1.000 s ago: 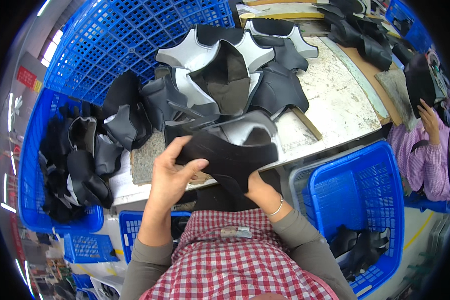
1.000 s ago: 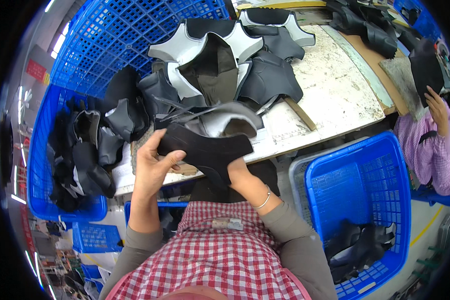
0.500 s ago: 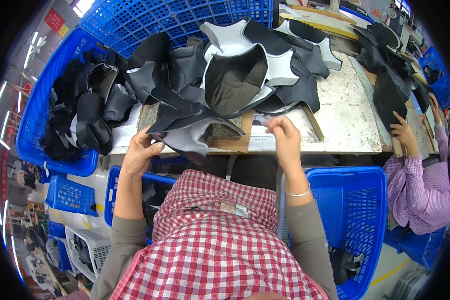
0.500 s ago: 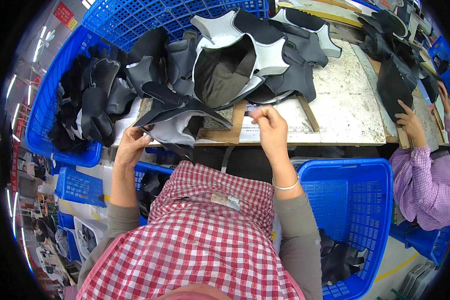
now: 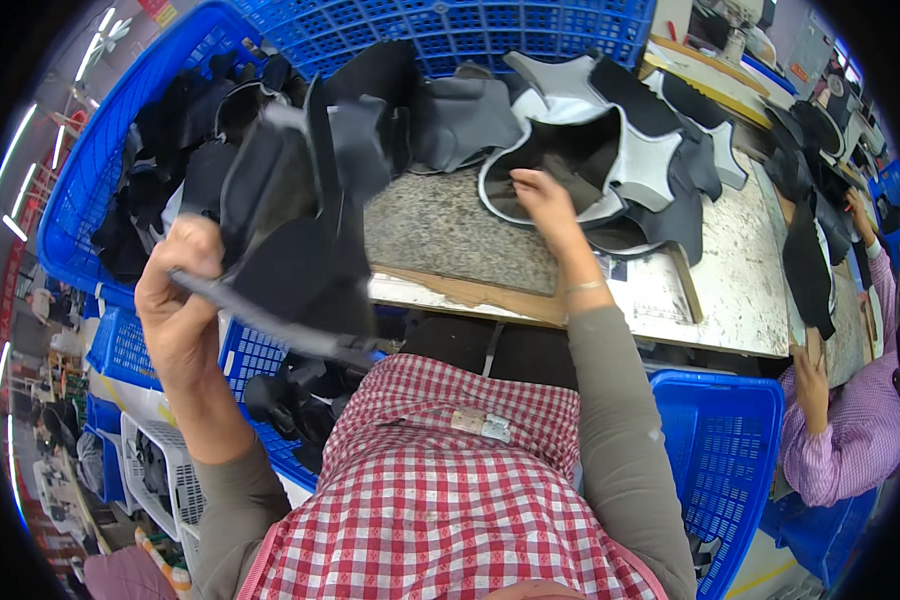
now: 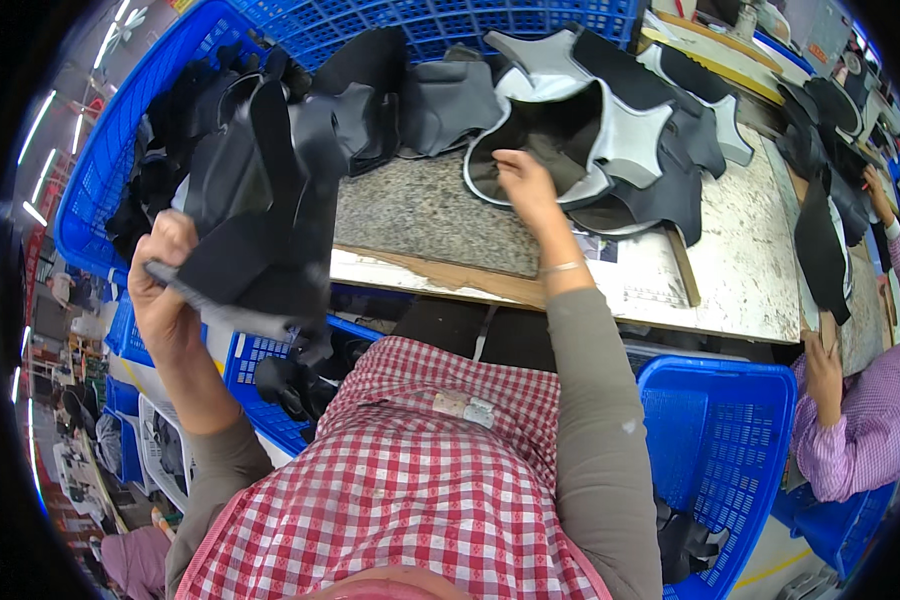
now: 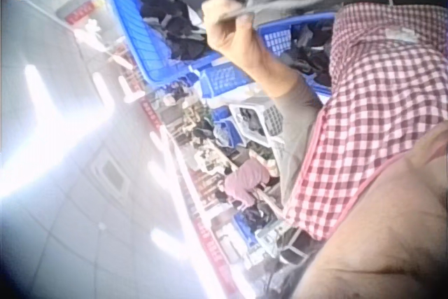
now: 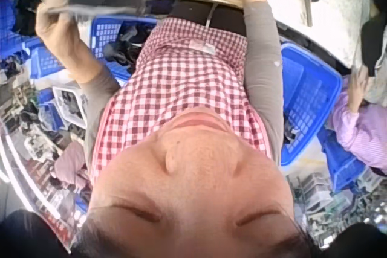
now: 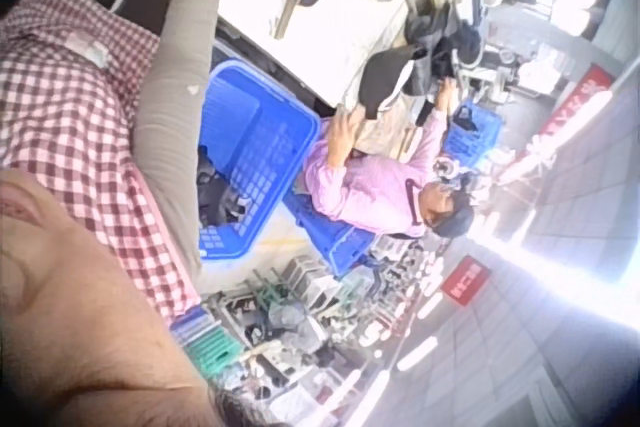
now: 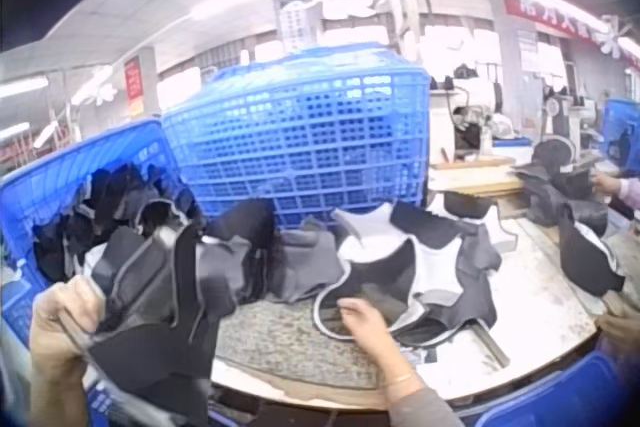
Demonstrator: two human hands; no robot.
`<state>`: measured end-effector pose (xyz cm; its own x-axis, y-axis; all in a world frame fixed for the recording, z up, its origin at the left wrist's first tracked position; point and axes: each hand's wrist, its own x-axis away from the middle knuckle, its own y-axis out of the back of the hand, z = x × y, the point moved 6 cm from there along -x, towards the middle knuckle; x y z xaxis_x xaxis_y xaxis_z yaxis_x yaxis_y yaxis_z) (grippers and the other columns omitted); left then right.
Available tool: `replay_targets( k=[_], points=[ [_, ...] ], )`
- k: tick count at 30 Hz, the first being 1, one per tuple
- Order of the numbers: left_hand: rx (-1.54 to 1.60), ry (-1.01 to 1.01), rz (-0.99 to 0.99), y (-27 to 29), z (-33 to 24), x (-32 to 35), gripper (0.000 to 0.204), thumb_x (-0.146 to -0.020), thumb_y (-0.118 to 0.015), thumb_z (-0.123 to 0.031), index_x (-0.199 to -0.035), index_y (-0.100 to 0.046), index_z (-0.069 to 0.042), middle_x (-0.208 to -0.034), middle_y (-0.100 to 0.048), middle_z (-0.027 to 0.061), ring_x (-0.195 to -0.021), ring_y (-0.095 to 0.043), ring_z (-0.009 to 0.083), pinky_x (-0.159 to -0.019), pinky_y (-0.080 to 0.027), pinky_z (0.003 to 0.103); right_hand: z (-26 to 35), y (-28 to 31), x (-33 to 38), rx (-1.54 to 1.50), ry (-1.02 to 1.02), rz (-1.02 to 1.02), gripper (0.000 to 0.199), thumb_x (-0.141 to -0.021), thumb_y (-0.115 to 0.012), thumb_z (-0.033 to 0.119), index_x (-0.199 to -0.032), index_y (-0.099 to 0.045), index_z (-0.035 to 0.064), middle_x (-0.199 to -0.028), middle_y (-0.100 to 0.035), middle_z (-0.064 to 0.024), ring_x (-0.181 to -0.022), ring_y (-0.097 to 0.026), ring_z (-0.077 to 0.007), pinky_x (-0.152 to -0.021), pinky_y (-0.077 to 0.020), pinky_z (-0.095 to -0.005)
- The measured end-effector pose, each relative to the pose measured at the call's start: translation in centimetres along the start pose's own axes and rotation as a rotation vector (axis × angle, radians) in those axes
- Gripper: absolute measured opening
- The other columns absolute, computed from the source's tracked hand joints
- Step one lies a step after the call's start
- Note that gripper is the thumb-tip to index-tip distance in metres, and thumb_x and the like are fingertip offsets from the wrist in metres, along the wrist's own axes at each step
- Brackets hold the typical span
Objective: The person repeatedly picks up black shoe uppers and white insoles from a workbench, aligns them, and presses the insole into the upper by hand. The person turns each assembled unit over to check the fit and then places it into a blue basket. The process repeats for multiple units throughout the clip.
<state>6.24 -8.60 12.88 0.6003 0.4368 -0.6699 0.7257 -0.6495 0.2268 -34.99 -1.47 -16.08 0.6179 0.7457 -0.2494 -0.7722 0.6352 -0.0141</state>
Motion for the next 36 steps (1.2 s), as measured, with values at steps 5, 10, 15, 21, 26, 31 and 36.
replay_targets(
  k=[5, 10, 15, 21, 26, 31, 36],
  points=[
    [-0.059, -0.046, 0.037, -5.3, 5.3, -1.8, 0.026, -0.072, -0.077, 0.010, -0.094, -0.074, -0.003, -0.097, -0.062, 0.0046, -0.098, -0.056, 0.0194, -0.086, -0.044, 0.030, 4.7, 2.2, 9.3, -0.315, -0.048, -0.202, 0.025, -0.103, -0.060, 0.007, -0.124, -0.070, -0.0029, -0.117, -0.075, -0.0114, -0.105, -0.070, -0.0183, -0.092, -0.0551, -0.0302],
    [-0.083, -0.004, 0.232, -13.0, 11.4, -0.5, 0.021, -0.077, -0.080, 0.004, -0.096, -0.075, -0.004, -0.096, -0.065, 0.0056, -0.097, -0.058, 0.0222, -0.088, -0.045, 0.033, 5.8, 0.6, 18.7, -0.320, -0.314, -0.145, 0.034, -0.108, -0.062, 0.028, -0.125, -0.073, 0.0008, -0.106, -0.076, -0.0083, -0.094, -0.068, -0.0133, -0.085, -0.0534, -0.0264],
    [-0.046, 0.098, 0.293, -13.1, 13.3, 2.3, 0.019, -0.077, -0.078, 0.003, -0.094, -0.074, -0.006, -0.096, -0.060, 0.0059, -0.099, -0.056, 0.0233, -0.091, -0.046, 0.036, 7.3, -1.9, 19.5, -0.439, -0.403, -0.024, 0.048, -0.111, -0.054, 0.039, -0.130, -0.069, -0.0027, -0.107, -0.074, -0.0088, -0.090, -0.064, -0.0123, -0.078, -0.0501, -0.0249],
    [-0.204, -0.046, 0.378, -10.0, 10.9, 2.4, 0.025, -0.073, -0.077, 0.009, -0.094, -0.072, -0.005, -0.095, -0.059, 0.0071, -0.093, -0.056, 0.0251, -0.080, -0.047, 0.035, 6.8, -7.9, 17.8, -1.081, -0.490, 0.171, 0.059, -0.112, -0.045, 0.052, -0.111, -0.069, -0.0016, -0.084, -0.065, -0.0032, -0.064, -0.043, -0.0082, -0.060, -0.0370, -0.0229],
    [-0.253, -0.050, 0.455, -8.4, 10.3, 1.5, 0.026, -0.072, -0.076, 0.009, -0.094, -0.072, -0.005, -0.092, -0.058, 0.0069, -0.091, -0.056, 0.0260, -0.078, -0.045, 0.035, 8.9, -10.5, 16.2, -1.005, -0.344, 0.426, 0.054, -0.110, -0.048, 0.055, -0.112, -0.067, 0.0043, -0.080, -0.063, -0.0020, -0.055, -0.037, -0.0057, -0.054, -0.0316, -0.0220],
    [-0.087, -0.035, 0.391, -8.3, 10.0, 0.8, 0.025, -0.073, -0.076, 0.009, -0.093, -0.072, -0.005, -0.089, -0.054, 0.0052, -0.089, -0.054, 0.0238, -0.077, -0.044, 0.034, 14.6, -5.9, 11.8, -1.320, -0.036, 0.019, 0.043, -0.113, -0.051, 0.033, -0.142, -0.058, 0.0023, -0.132, -0.070, -0.0100, -0.071, -0.046, -0.0064, -0.065, -0.0398, -0.0210],
    [-0.223, -0.147, 0.407, -10.2, 9.7, -0.8, 0.027, -0.069, -0.075, 0.009, -0.091, -0.071, -0.006, -0.089, -0.050, 0.0068, -0.088, -0.052, 0.0253, -0.077, -0.044, 0.035, 21.4, -9.3, 11.5, 0.544, 0.628, 0.274, 0.065, -0.084, -0.075, 0.001, -0.145, -0.059, 0.0166, -0.135, -0.068, -0.0089, -0.095, -0.067, -0.0207, -0.078, -0.0558, -0.0314]
  ],
)
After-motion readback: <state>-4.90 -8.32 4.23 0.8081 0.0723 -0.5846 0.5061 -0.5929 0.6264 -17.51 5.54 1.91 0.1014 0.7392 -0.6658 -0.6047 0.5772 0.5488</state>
